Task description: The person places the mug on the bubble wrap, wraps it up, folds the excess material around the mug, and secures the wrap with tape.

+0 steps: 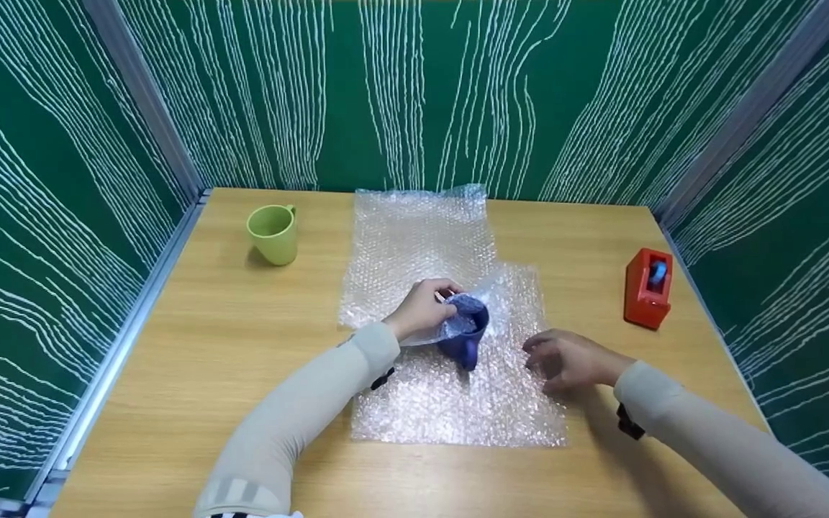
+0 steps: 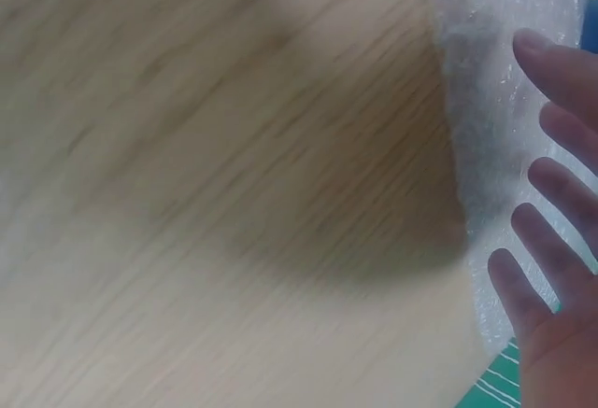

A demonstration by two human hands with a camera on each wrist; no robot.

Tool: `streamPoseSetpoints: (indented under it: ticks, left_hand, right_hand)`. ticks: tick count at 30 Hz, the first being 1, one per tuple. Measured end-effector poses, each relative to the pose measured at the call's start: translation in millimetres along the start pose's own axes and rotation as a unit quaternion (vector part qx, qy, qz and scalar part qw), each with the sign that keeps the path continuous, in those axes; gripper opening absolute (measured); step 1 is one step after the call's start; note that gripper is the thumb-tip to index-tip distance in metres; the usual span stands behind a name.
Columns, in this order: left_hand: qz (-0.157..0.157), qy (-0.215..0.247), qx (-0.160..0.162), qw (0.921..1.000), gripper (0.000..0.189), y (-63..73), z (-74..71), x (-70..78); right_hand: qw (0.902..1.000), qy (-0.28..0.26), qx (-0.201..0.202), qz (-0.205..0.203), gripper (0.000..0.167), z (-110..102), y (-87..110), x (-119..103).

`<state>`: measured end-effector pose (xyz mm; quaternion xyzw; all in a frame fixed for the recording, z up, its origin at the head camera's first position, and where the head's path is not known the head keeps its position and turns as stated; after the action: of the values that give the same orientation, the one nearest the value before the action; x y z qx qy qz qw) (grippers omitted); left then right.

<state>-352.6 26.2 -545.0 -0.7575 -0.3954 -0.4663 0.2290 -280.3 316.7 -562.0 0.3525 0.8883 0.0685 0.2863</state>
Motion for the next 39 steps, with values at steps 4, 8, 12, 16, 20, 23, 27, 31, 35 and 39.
streamPoseSetpoints:
  ticks: [4,8,12,16,20,23,27,31,35,39]
  left_hand:
    - [-0.001,-0.003,-0.004,1.0,0.035,-0.2,0.2,-0.3]
    - [0.002,-0.001,-0.007,1.0,0.034,-0.2,0.4,0.1]
    - [0.009,0.001,-0.005,0.9999,0.035,-0.3,0.4,0.6]
    - [0.015,-0.005,-0.002,0.9999,0.037,-1.5,0.7,0.5]
    - [0.015,-0.003,-0.001,0.9999,0.037,-1.8,0.8,0.0]
    - [0.015,-0.001,-0.002,0.9999,0.038,-1.3,0.6,-0.3]
    - [0.015,-0.004,-0.002,0.9999,0.037,-1.0,0.7,-0.3]
    - [0.015,-0.008,0.0,0.9999,0.035,-1.0,0.6,0.3]
    - [0.013,-0.004,0.003,0.9999,0.034,-1.2,0.4,0.0]
    - [0.011,-0.002,0.003,0.9999,0.034,-1.0,0.3,-0.5]
  right_hand:
    - [0.9994,-0.005,-0.034,0.007,0.052,3,2.0,1]
    - [0.9974,-0.012,-0.066,0.026,0.064,6,4.7,3]
    - [0.9959,-0.001,-0.084,0.032,0.079,9,8.9,3]
    - [0.9953,0.028,-0.089,0.026,0.09,12,11.4,1]
    - [0.9943,0.032,-0.092,0.043,0.087,14,10.1,4]
    - [0.9952,0.03,-0.082,0.045,0.077,14,8.3,6]
    - [0.9984,0.039,-0.041,0.004,0.059,12,6.8,5]
    - [0.998,0.041,0.01,-0.048,0.032,9,6.0,1]
    - [0.9953,0.013,0.041,-0.087,0.016,5,3.2,-2]
    - [0.9937,-0.058,0.052,-0.081,0.017,-2,1.2,-3]
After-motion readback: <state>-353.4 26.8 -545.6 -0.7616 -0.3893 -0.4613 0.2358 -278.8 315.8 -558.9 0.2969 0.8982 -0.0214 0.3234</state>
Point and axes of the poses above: each hand's wrist, its own y-axis away from the middle knuckle, its own z-axis out of the palm, x = y × z, the point moved 4 cm from there along -y, towards the middle knuckle, and after that the axes turned 12 degrees about -x, right-handed, at the moved point
